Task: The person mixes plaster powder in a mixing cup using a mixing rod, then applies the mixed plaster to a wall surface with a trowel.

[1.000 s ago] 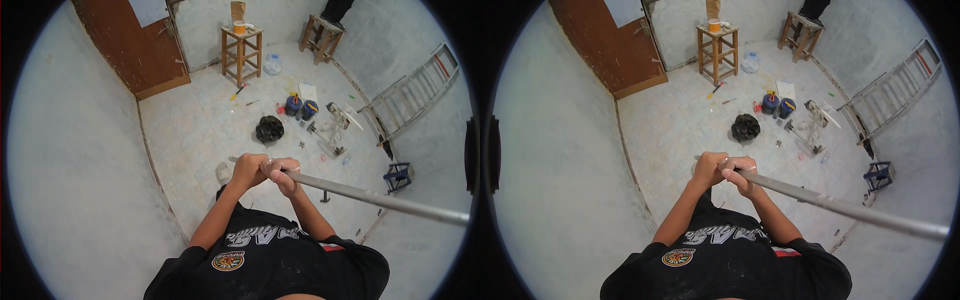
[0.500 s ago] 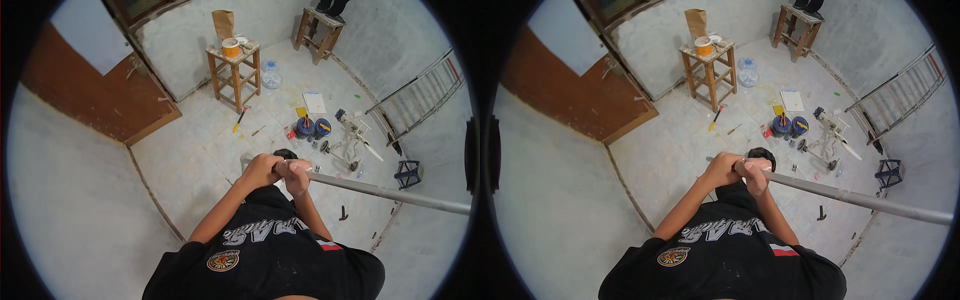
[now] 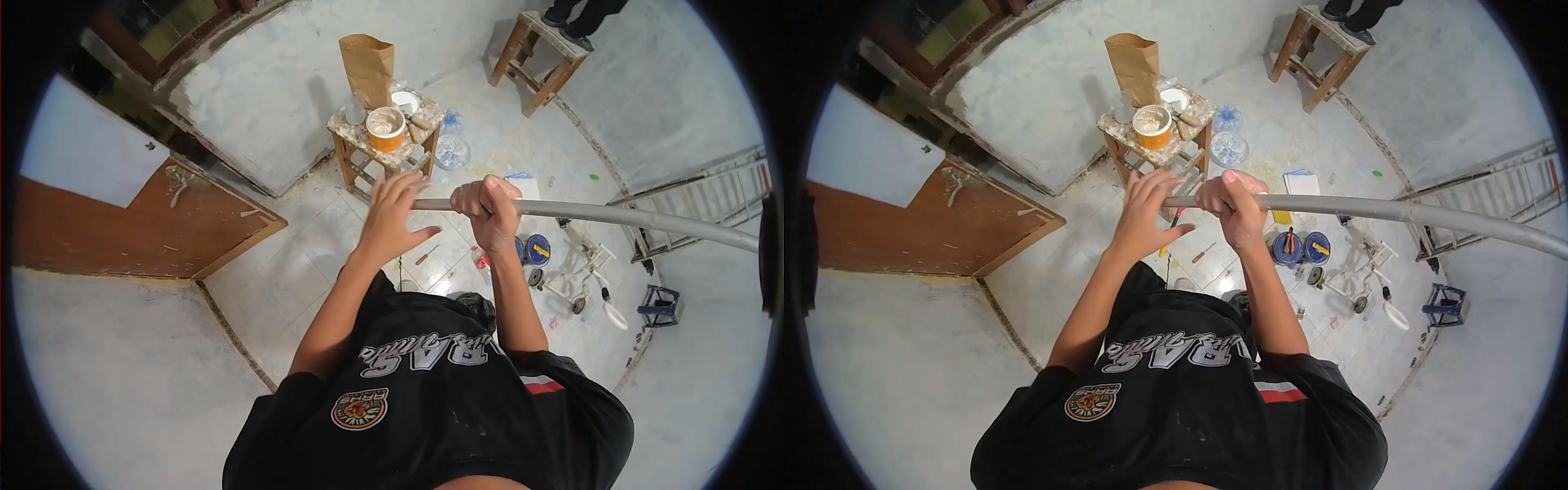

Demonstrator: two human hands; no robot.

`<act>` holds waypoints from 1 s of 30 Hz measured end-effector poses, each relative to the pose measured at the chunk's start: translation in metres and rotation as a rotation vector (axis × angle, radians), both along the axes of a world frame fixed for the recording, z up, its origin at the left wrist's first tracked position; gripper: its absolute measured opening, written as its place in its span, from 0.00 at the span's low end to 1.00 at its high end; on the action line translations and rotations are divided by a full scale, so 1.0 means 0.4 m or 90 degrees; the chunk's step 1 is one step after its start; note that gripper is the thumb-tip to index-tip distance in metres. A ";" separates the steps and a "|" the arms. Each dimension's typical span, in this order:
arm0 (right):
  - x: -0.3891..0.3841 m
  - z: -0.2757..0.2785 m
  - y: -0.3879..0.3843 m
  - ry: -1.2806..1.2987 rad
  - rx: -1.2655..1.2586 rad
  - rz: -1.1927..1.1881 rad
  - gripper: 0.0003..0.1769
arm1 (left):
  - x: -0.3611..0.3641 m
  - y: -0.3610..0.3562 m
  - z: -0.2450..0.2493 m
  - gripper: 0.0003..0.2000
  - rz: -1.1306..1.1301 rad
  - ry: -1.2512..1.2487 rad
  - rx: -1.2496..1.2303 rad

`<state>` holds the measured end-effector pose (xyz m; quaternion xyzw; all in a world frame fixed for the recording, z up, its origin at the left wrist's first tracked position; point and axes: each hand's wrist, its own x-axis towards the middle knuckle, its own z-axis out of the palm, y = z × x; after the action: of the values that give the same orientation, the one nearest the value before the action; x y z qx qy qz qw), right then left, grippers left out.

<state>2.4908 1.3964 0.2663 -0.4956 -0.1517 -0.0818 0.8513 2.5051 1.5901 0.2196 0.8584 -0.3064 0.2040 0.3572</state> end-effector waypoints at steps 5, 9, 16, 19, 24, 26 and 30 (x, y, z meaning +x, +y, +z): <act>0.235 0.018 0.090 -0.030 -0.090 -0.047 0.25 | 0.300 -0.031 -0.116 0.16 -0.027 0.188 -0.177; 0.359 0.026 0.103 -0.060 -0.091 -0.081 0.24 | 0.497 -0.001 -0.206 0.16 -0.139 0.259 -0.116; 0.538 0.068 0.109 -0.111 -0.012 -0.183 0.28 | 0.583 0.137 -0.356 0.51 -0.024 0.271 -0.202; 0.650 -0.024 0.121 -0.030 -0.080 -0.238 0.27 | 0.649 0.157 -0.467 0.60 0.024 0.406 -0.242; 0.758 -0.189 0.155 0.142 -0.075 -0.274 0.27 | 0.715 0.117 -0.556 0.69 -0.027 0.393 -0.317; 0.779 -0.207 0.156 0.156 -0.077 -0.287 0.26 | 0.713 0.112 -0.587 0.71 -0.017 0.377 -0.293; 0.800 -0.197 0.167 0.168 -0.115 -0.302 0.27 | 0.728 0.096 -0.604 0.71 0.001 0.360 -0.284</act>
<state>2.8110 1.4631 0.1877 -0.5975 0.0740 -0.1996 0.7731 2.7963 1.6284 -0.0220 0.7822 -0.1426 0.0208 0.6062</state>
